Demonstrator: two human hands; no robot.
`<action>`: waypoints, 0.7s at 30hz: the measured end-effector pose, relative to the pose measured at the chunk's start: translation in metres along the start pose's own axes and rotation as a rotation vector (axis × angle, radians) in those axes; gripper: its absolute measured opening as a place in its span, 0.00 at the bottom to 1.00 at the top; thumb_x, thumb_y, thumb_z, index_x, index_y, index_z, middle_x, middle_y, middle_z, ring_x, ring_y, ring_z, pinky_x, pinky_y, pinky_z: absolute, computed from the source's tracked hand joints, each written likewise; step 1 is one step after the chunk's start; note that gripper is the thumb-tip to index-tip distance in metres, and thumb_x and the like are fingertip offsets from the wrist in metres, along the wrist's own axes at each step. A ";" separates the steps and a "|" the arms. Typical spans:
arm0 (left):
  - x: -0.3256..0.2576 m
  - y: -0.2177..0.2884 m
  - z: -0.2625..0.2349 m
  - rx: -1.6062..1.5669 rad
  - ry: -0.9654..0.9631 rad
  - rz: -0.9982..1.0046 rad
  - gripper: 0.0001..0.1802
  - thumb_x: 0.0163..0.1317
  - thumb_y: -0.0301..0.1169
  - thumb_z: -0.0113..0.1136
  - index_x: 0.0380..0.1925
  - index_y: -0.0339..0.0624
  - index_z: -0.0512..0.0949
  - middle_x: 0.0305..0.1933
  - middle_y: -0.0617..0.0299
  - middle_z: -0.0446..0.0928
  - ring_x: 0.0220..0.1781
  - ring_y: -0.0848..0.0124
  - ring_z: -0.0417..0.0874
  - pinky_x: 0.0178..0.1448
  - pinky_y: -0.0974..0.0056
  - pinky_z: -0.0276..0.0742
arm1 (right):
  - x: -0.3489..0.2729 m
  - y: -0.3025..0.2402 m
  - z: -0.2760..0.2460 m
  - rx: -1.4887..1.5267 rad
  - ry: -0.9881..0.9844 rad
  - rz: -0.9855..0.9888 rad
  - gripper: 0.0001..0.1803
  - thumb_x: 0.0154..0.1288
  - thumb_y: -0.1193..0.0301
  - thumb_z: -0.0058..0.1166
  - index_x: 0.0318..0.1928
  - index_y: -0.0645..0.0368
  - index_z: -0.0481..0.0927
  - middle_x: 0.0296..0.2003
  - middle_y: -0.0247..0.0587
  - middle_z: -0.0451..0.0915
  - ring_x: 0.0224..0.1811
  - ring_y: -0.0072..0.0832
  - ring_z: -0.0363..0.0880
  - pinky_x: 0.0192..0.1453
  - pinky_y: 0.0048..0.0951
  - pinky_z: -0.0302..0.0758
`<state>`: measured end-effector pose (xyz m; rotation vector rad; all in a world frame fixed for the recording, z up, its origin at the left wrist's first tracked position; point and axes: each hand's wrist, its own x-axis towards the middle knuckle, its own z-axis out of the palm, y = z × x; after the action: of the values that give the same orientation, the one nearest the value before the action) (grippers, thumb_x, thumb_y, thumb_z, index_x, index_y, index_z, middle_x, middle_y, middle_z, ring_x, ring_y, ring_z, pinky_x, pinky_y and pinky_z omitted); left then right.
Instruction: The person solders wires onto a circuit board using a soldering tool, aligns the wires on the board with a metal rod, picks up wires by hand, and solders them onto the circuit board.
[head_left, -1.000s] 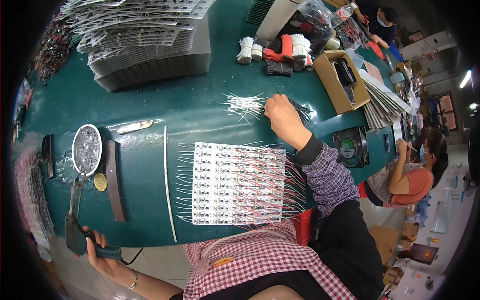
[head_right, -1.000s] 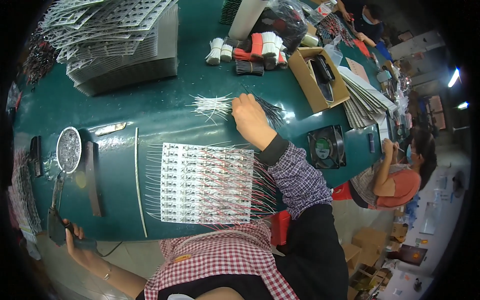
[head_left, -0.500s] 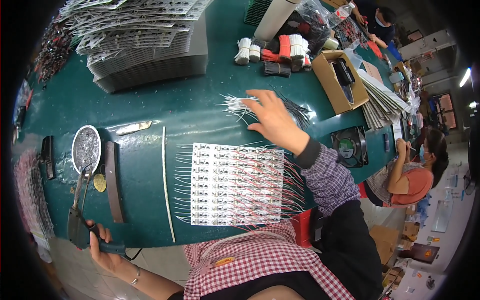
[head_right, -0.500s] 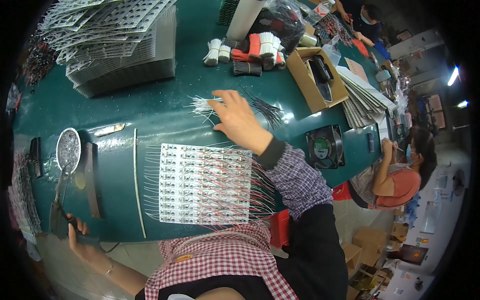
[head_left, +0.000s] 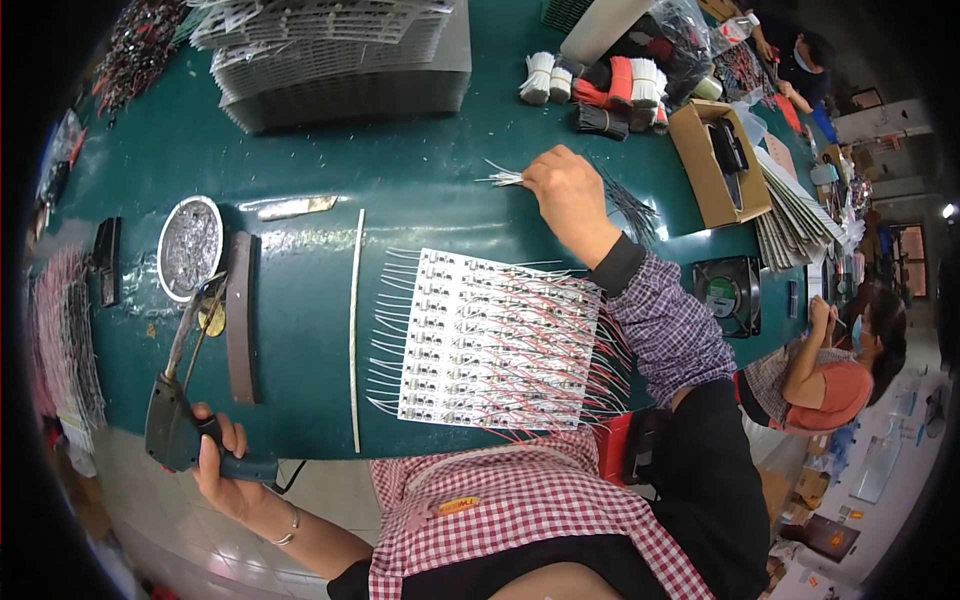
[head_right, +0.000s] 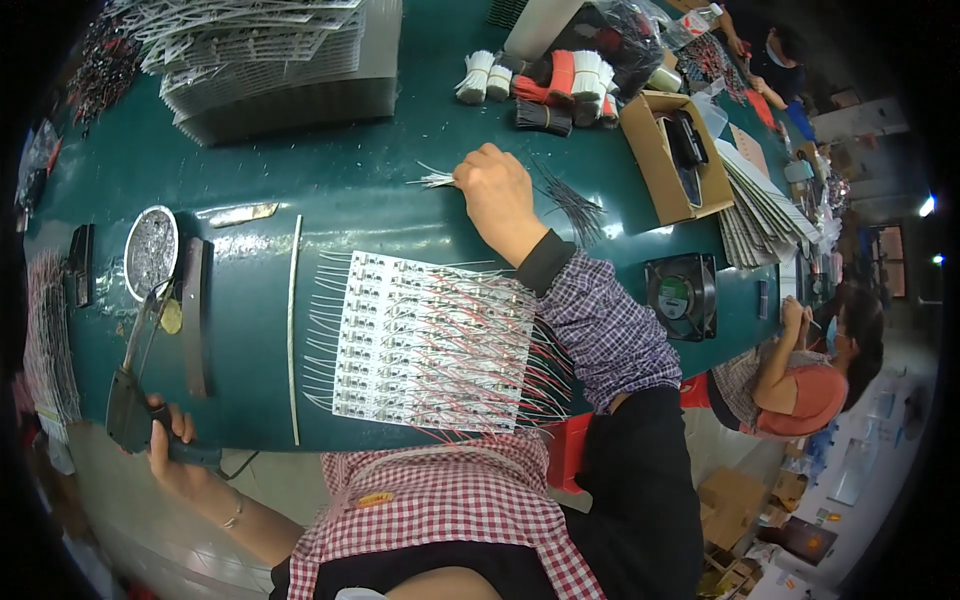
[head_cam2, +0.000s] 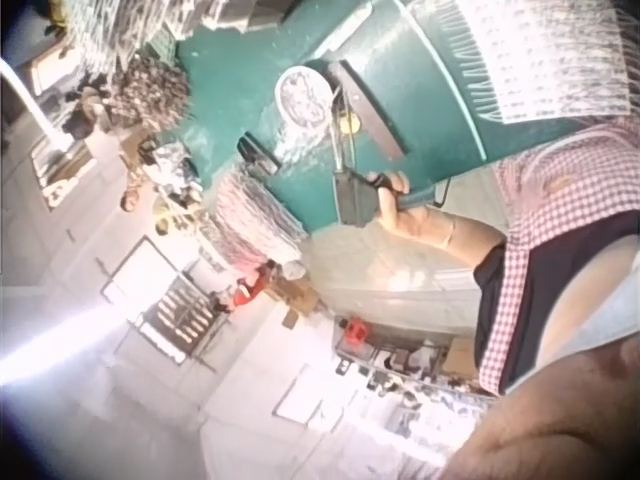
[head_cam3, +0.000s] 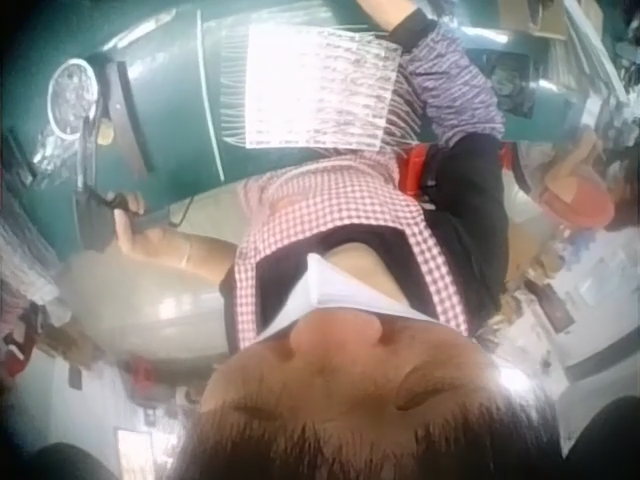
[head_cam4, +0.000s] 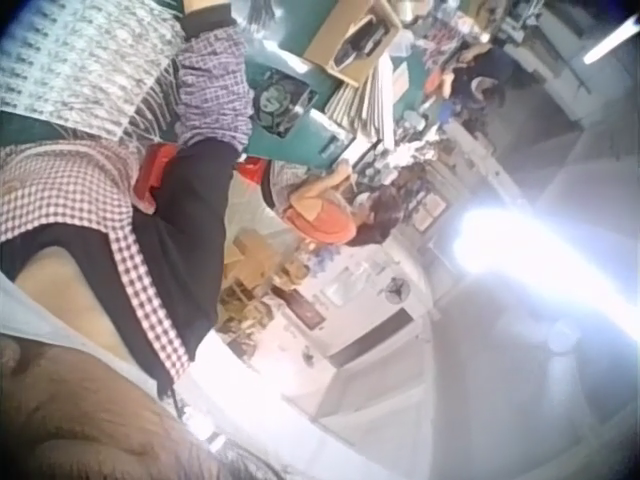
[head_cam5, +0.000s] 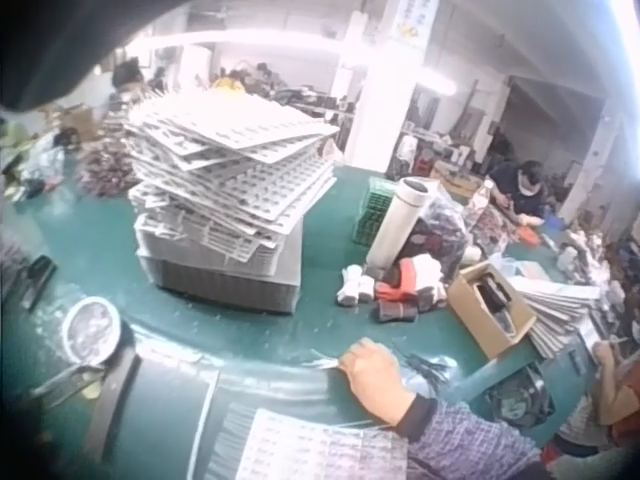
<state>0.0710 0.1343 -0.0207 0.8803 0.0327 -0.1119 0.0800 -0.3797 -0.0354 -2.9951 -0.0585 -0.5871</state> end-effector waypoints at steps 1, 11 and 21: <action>-0.003 -0.001 0.004 0.012 0.020 0.008 0.30 0.63 0.17 0.56 0.66 0.32 0.61 0.55 0.51 0.71 0.33 0.73 0.66 0.34 0.69 0.67 | 0.000 -0.001 -0.001 -0.050 -0.018 -0.014 0.01 0.51 0.77 0.60 0.27 0.58 0.83 0.29 0.38 0.79 0.38 0.36 0.77 0.42 0.37 0.76; -0.015 -0.016 0.027 0.129 0.037 0.043 0.31 0.60 0.18 0.58 0.65 0.34 0.64 0.54 0.50 0.72 0.32 0.71 0.69 0.33 0.68 0.67 | 0.003 -0.003 -0.009 -0.037 -0.047 -0.051 0.06 0.52 0.81 0.57 0.33 0.60 0.81 0.33 0.41 0.77 0.41 0.38 0.76 0.43 0.37 0.78; -0.016 -0.029 0.051 0.173 0.051 -0.034 0.30 0.55 0.22 0.63 0.60 0.30 0.67 0.51 0.50 0.74 0.31 0.70 0.72 0.32 0.68 0.67 | 0.018 -0.027 -0.049 -0.160 -0.092 -0.155 0.08 0.49 0.80 0.57 0.32 0.60 0.81 0.33 0.38 0.77 0.41 0.35 0.77 0.43 0.34 0.78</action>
<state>0.0507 0.0777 -0.0095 1.0559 0.0868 -0.1249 0.0765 -0.3568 0.0188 -3.1929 -0.2640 -0.4886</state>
